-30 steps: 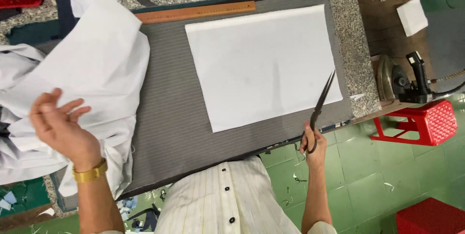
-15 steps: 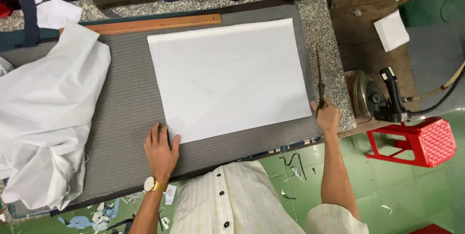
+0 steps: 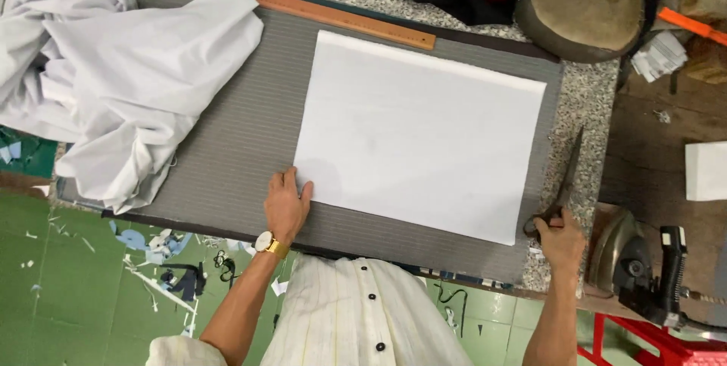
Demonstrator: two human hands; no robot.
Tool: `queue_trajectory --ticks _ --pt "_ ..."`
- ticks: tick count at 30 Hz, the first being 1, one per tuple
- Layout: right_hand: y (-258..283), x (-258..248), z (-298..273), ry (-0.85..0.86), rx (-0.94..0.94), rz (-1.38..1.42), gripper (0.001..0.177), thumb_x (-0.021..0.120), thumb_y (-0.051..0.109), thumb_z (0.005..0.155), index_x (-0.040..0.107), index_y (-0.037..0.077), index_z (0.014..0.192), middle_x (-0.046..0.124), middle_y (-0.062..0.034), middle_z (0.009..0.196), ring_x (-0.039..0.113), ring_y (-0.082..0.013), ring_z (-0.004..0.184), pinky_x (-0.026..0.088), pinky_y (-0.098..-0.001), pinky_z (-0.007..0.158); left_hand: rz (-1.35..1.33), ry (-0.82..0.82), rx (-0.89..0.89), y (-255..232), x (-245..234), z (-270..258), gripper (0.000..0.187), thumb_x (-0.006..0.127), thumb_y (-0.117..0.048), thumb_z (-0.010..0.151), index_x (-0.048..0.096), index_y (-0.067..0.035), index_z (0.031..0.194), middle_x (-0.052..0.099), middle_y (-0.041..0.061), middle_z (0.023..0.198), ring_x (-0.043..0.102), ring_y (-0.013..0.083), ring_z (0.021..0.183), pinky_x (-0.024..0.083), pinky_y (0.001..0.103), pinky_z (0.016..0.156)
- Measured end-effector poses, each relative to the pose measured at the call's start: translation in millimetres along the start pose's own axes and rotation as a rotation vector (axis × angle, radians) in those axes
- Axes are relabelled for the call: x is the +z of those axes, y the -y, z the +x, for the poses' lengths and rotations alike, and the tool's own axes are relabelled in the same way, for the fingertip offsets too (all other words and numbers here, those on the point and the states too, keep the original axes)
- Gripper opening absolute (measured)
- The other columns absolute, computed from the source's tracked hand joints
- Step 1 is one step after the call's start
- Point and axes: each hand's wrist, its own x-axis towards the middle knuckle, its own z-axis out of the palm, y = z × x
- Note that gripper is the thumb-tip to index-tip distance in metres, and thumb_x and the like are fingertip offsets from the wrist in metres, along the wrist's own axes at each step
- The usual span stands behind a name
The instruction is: The person smooths a large white fabric on a work table, uses a wooden ruler and blue chalk to mark a straight line, and then cuts the fabric along the line using large shears. The person then folds the cut piece and places it aside.
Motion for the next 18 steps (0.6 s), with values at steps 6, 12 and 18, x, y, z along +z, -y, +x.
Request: queue_trajectory --ticks 6,12,18 --pt "17 29 -58 -0.346 -0.562 0.168 0.028 0.070 0.004 0.099 0.070 -0.006 0.125 0.069 -0.0218 0.112 0.062 -0.0306 0.102 0.056 -0.0405 0.081 -0.237 0.201 -0.230 -7 -16 10 0.053 0.065 -0.036 0.094 0.051 -0.007 0.137 0.054 0.020 0.132 0.064 0.0435 0.101 0.054 0.062 0.079" --pt "25 68 -81 -0.375 -0.713 0.000 0.042 0.077 0.003 0.078 0.076 0.014 0.118 0.067 -0.0069 0.124 0.065 -0.0223 0.116 0.051 -0.0375 0.106 -0.203 0.352 -0.374 8 -14 20 0.052 0.068 -0.050 0.094 0.062 -0.008 0.125 0.075 0.023 0.110 0.073 0.0449 0.102 0.057 0.054 0.081" --pt "31 56 -89 -0.307 -0.660 0.004 0.037 0.077 0.005 0.081 0.076 0.015 0.117 0.066 -0.0038 0.130 0.063 -0.0211 0.121 0.050 -0.0364 0.110 -0.451 0.358 -0.421 -1 -33 30 0.044 0.073 -0.032 0.094 0.067 -0.001 0.124 0.074 0.024 0.110 0.073 0.0401 0.103 0.059 0.048 0.083"
